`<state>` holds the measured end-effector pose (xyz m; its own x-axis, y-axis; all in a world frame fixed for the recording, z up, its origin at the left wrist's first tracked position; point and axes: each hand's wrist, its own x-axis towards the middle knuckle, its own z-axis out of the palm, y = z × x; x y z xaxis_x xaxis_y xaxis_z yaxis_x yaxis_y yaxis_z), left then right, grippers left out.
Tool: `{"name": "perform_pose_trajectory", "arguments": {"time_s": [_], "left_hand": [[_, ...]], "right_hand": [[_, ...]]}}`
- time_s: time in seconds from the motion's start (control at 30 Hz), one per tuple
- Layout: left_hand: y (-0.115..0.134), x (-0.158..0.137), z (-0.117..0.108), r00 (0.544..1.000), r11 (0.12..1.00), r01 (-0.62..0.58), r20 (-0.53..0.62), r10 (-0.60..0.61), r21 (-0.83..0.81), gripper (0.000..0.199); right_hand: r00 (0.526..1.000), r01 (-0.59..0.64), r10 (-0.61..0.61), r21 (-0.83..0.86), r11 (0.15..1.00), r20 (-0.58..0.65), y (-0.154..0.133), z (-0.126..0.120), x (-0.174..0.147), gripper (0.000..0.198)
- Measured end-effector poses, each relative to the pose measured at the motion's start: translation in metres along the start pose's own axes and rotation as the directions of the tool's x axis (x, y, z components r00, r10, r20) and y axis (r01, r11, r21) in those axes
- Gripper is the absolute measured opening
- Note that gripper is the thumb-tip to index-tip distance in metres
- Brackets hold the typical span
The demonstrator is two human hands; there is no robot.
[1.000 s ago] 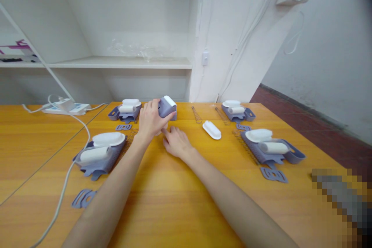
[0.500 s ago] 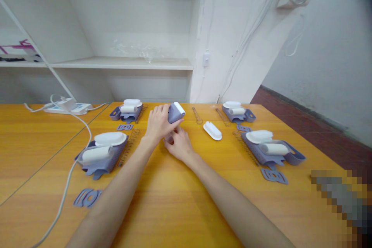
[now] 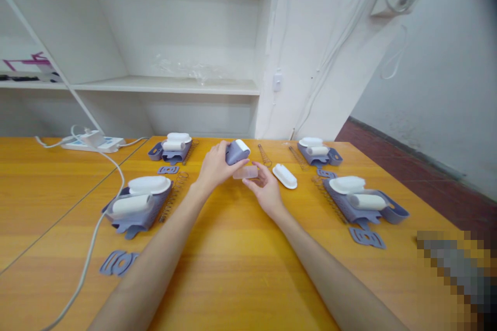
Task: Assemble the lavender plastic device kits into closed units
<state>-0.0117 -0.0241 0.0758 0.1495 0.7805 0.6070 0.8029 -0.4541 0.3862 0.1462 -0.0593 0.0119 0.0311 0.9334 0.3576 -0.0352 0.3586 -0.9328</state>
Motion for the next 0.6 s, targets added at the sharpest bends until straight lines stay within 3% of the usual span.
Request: {"name": "perform_pose_trajectory", "arguments": {"time_s": [0.13,0.3,0.4,0.6], "left_hand": [[0.001,-0.006,0.011,0.996,0.993,0.074,0.045,-0.071,-0.088,0.057],[0.004,-0.013,0.024,0.993,0.99,0.085,0.091,-0.075,-0.11,0.054],[0.005,-0.017,0.025,0.99,0.999,-0.05,0.129,0.052,-0.018,0.057],[0.009,-0.026,0.026,0.926,0.934,-0.349,0.182,0.331,0.075,0.063]], "right_hand": [[0.997,-0.035,0.043,0.12,0.992,-0.069,0.0,0.009,-0.003,0.064],[0.978,-0.012,0.028,0.08,0.997,-0.204,-0.004,0.008,-0.006,0.063],[0.954,-0.026,0.019,-0.021,0.999,-0.3,-0.001,-0.001,-0.004,0.057],[0.93,-0.093,0.025,-0.169,0.981,-0.367,0.01,-0.015,0.002,0.053]]}}
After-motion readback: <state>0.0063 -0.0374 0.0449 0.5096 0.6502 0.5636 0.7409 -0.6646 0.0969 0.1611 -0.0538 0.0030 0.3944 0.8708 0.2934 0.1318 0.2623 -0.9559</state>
